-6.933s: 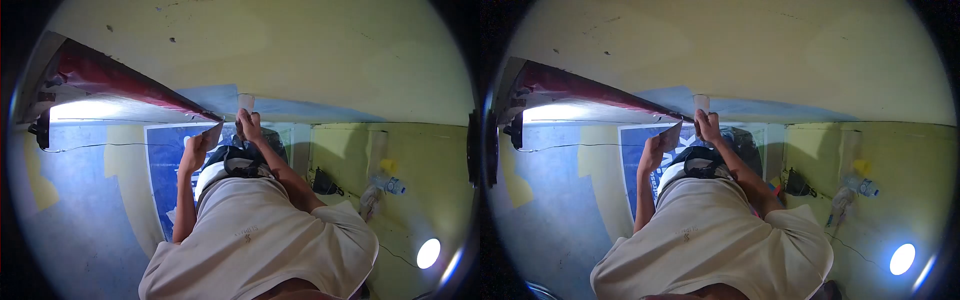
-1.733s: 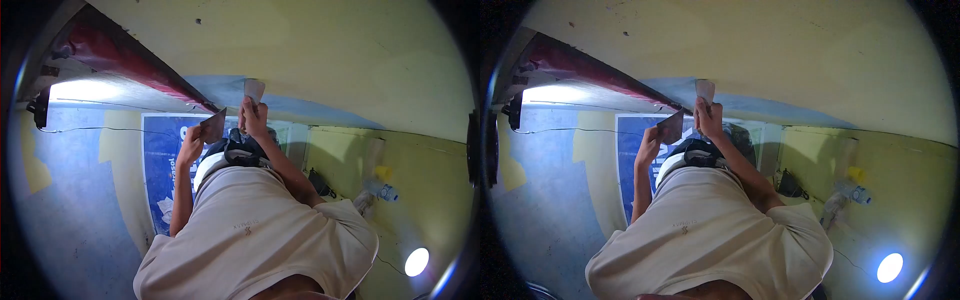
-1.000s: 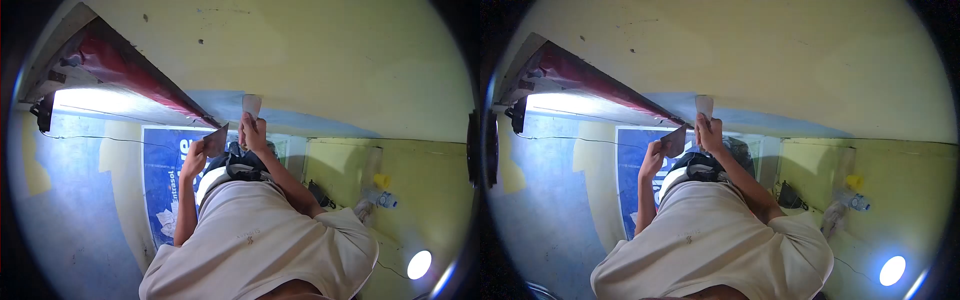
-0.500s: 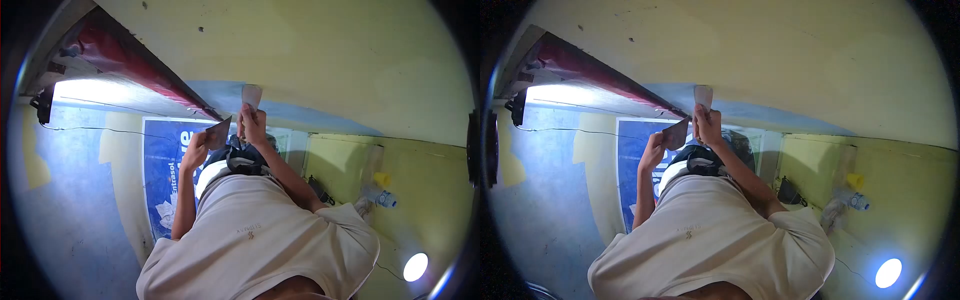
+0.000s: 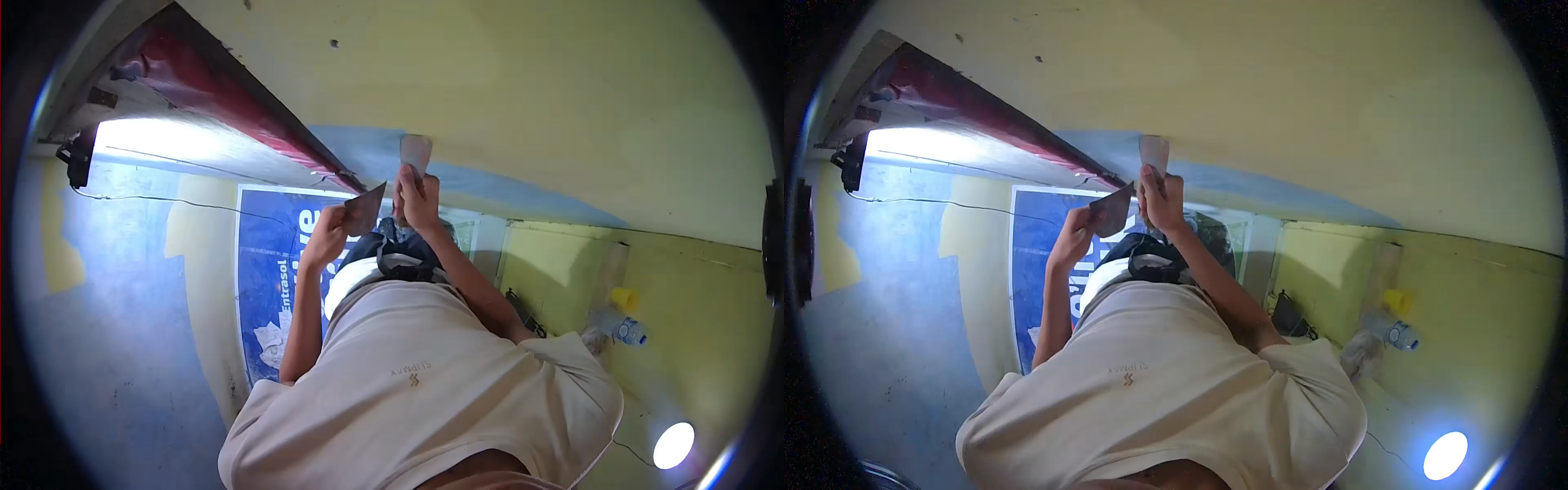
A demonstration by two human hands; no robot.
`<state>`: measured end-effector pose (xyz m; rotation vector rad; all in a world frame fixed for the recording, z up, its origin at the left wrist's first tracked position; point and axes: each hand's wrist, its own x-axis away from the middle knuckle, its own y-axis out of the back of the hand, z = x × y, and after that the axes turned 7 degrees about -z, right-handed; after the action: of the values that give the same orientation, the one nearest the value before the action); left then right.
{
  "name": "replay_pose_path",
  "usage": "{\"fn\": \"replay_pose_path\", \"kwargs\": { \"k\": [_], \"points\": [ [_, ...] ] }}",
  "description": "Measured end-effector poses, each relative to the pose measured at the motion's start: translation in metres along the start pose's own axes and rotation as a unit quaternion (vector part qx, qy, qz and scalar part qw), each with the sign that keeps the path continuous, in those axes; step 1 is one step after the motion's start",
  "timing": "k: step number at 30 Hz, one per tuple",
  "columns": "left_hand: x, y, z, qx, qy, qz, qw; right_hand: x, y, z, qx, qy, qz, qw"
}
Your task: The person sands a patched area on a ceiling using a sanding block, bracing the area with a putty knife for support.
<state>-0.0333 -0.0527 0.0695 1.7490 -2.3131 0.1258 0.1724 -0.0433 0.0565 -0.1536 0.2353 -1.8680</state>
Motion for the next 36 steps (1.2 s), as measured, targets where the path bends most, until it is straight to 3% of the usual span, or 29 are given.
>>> {"fn": "replay_pose_path", "kwargs": {
  "k": [2, 3, 6, 10, 11, 13, 17, 18, 21, 22, 24, 25, 29, 30, 31, 33, 35, 36],
  "points": [
    [0.004, 0.0, -0.006, -0.012, 0.014, -0.011, 1.0, -0.001, 0.002, -0.001, 0.016, 0.014, 0.002, 1.0],
    [0.001, 0.002, -0.006, -0.006, 0.022, 0.023, 0.999, 0.0, 0.001, 0.003, 0.016, 0.0, -0.008, 1.0],
    [0.001, -0.002, -0.004, 0.018, 0.01, 0.003, 1.0, 0.004, 0.0, 0.015, -0.028, -0.052, 0.015, 0.998],
    [-0.005, -0.013, -0.006, 0.01, 0.045, -0.035, 0.998, 0.002, 0.026, -0.006, 0.052, -0.062, 0.036, 0.996],
    [-0.009, -0.016, -0.004, 0.015, 0.015, -0.058, 0.998, 0.005, 0.04, -0.025, 0.116, -0.07, 0.025, 0.99],
    [-0.021, -0.023, -0.001, 0.027, -0.045, -0.105, 0.993, 0.02, 0.056, -0.008, 0.123, -0.134, 0.069, 0.981],
    [-0.033, -0.064, -0.048, 0.086, -0.055, -0.16, 0.982, 0.044, 0.101, 0.006, 0.177, -0.235, 0.132, 0.947],
    [-0.035, -0.075, -0.053, 0.106, -0.042, -0.169, 0.979, 0.047, 0.109, 0.006, 0.188, -0.247, 0.107, 0.945],
    [-0.022, -0.094, -0.062, 0.038, -0.073, -0.089, 0.993, 0.049, 0.138, 0.007, 0.206, -0.263, 0.051, 0.941],
    [-0.024, -0.095, -0.062, 0.145, 0.007, -0.122, 0.982, 0.05, 0.147, 0.01, 0.203, -0.254, 0.032, 0.945],
    [-0.029, -0.097, -0.057, 0.346, 0.163, -0.177, 0.907, 0.05, 0.166, 0.014, 0.191, -0.235, -0.009, 0.953],
    [-0.042, -0.089, -0.042, 0.408, 0.19, -0.147, 0.881, 0.049, 0.172, 0.015, 0.158, -0.242, -0.027, 0.957],
    [-0.094, -0.093, -0.023, 0.536, 0.23, -0.116, 0.804, 0.047, 0.201, -0.004, 0.165, -0.204, 0.013, 0.965],
    [-0.102, -0.093, -0.024, 0.535, 0.22, -0.1, 0.81, 0.048, 0.208, -0.001, 0.175, -0.217, 0.021, 0.96],
    [-0.092, -0.084, -0.027, 0.419, 0.104, -0.064, 0.9, 0.048, 0.205, 0.005, 0.187, -0.231, 0.029, 0.954],
    [-0.072, -0.081, -0.032, 0.378, 0.025, -0.061, 0.924, 0.048, 0.208, 0.008, 0.187, -0.254, 0.042, 0.948],
    [-0.06, -0.089, -0.033, 0.538, 0.113, -0.124, 0.826, 0.052, 0.217, 0.003, 0.161, -0.269, 0.034, 0.949],
    [-0.067, -0.106, -0.029, 0.516, 0.203, -0.196, 0.809, 0.054, 0.221, 0.0, 0.151, -0.277, 0.032, 0.949]
  ]
}}
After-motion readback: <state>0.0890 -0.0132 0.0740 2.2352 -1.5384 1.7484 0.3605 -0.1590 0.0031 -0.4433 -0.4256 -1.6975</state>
